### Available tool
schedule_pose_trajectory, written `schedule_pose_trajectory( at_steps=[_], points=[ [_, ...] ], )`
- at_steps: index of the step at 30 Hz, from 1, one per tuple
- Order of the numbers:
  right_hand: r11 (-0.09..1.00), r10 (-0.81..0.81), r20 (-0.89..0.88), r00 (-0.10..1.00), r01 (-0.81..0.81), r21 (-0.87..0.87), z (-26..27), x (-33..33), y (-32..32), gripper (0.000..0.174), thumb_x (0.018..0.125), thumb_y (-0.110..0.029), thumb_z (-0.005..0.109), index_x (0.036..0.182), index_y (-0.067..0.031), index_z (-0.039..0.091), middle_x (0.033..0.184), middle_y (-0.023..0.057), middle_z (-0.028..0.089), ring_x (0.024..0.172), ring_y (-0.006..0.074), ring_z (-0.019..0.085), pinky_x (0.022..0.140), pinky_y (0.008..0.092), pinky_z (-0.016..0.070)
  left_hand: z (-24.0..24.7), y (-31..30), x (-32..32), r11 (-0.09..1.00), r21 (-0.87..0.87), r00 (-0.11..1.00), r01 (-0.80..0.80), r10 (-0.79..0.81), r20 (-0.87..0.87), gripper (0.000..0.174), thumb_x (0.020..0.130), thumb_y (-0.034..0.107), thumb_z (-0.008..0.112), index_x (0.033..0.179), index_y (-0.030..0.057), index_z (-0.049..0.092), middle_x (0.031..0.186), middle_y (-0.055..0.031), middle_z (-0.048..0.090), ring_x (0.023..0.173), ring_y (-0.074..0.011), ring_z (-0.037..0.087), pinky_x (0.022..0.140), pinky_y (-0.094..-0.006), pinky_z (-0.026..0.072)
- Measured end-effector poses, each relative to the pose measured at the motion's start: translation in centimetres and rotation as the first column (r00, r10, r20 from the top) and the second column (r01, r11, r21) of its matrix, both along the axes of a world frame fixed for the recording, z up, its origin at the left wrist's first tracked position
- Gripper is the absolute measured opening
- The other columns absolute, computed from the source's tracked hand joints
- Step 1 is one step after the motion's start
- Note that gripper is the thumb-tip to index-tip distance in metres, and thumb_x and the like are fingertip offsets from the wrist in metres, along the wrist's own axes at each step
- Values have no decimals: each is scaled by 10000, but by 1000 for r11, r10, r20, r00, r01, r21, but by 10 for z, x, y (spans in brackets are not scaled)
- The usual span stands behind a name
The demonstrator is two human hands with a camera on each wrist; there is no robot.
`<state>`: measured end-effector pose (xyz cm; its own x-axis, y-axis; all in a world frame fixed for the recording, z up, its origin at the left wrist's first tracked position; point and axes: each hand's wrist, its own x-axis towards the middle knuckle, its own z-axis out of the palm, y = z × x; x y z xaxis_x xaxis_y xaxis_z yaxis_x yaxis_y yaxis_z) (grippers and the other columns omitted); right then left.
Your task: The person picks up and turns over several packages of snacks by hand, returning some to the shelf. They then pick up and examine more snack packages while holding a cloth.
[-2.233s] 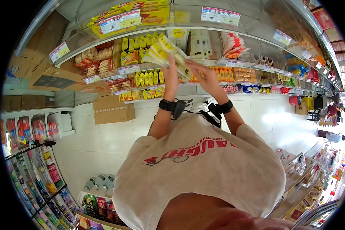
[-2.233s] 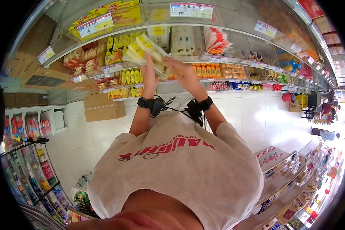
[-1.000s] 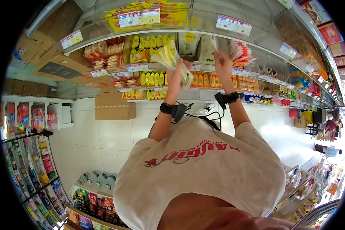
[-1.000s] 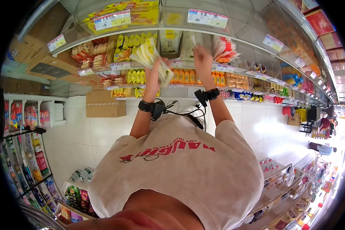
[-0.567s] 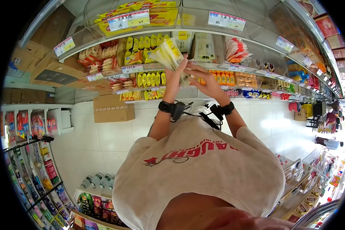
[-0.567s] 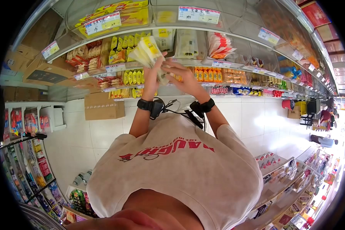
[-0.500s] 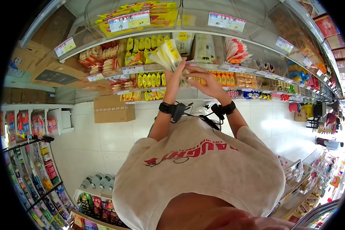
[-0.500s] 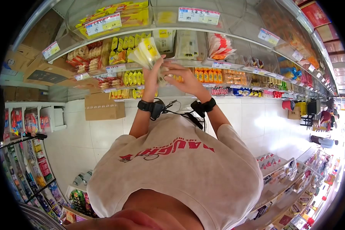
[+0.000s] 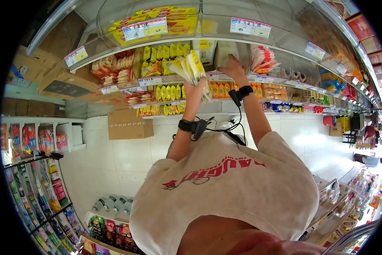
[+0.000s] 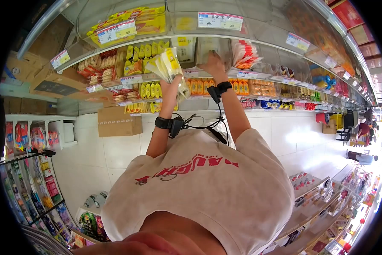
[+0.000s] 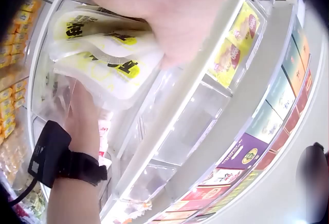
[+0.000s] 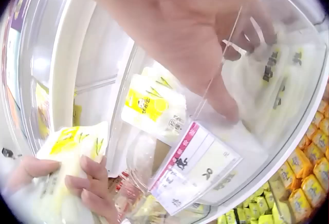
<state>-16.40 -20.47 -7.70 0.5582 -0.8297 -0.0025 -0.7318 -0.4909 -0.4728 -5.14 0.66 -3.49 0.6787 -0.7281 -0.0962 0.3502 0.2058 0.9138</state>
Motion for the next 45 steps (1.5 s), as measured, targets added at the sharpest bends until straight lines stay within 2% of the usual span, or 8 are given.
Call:
schedule_pose_trajectory(
  at_steps=[12,19,27,30,33,36,39,45],
  points=[
    [976,-163,-201,966,187,110,15,11,7,812,734,-244,779,1469,-179,439,1512,177,349,1400,396,350,1065,505,443,18,4,-2,995,45,995,91,-92,26,275,868,82,662,1112,-13,579,894,-63,670,740,-133,636,644,-289,507],
    [973,-209,-189,960,224,62,19,13,16,734,753,-313,768,1432,-218,507,1448,187,448,1373,390,400,1077,480,433,1,-3,-4,996,16,986,87,-88,142,258,898,122,680,1116,-6,625,891,-66,695,741,-139,660,627,-299,518],
    [971,-213,-208,955,231,69,40,14,25,711,774,-280,755,1431,-167,511,1419,206,478,1332,392,456,1031,447,477,7,3,1,989,9,989,145,-145,42,311,882,41,646,1166,-13,533,921,-72,664,786,-143,653,677,-293,520],
    [958,-278,-62,959,281,57,32,14,22,768,790,-276,750,1474,-100,448,1282,235,596,1184,398,585,954,452,523,8,2,3,990,7,990,138,-138,32,314,893,37,638,1182,-9,522,945,-78,663,792,-147,658,677,-294,522],
    [983,-183,191,965,182,20,-14,3,-5,677,812,-272,746,1395,-6,526,1120,274,668,1007,417,662,870,456,539,12,3,4,990,-16,990,140,-139,17,324,895,30,633,1193,-7,513,971,-83,659,795,-154,663,683,-295,528],
    [986,-98,402,910,145,-88,1,-11,-8,433,851,-209,723,1213,19,652,1042,272,687,934,416,677,829,439,531,16,1,5,989,-81,992,124,-125,-7,327,899,22,627,1203,-6,510,986,-84,656,809,-163,669,690,-295,537],
    [960,-21,559,829,174,-221,55,-14,28,250,903,-152,670,1063,37,699,1085,248,683,930,397,681,812,425,528,19,2,4,987,-129,994,92,-99,-50,285,912,77,644,1173,-6,568,991,-79,669,848,-162,684,676,-296,541],
    [987,149,605,782,-156,-42,91,-21,105,292,939,-133,634,1191,10,659,1144,210,675,1012,358,673,865,412,522,22,-3,4,986,-149,988,71,-91,-128,363,946,131,686,1236,-3,513,1069,-92,653,857,-168,679,738,-288,543]
  ],
)
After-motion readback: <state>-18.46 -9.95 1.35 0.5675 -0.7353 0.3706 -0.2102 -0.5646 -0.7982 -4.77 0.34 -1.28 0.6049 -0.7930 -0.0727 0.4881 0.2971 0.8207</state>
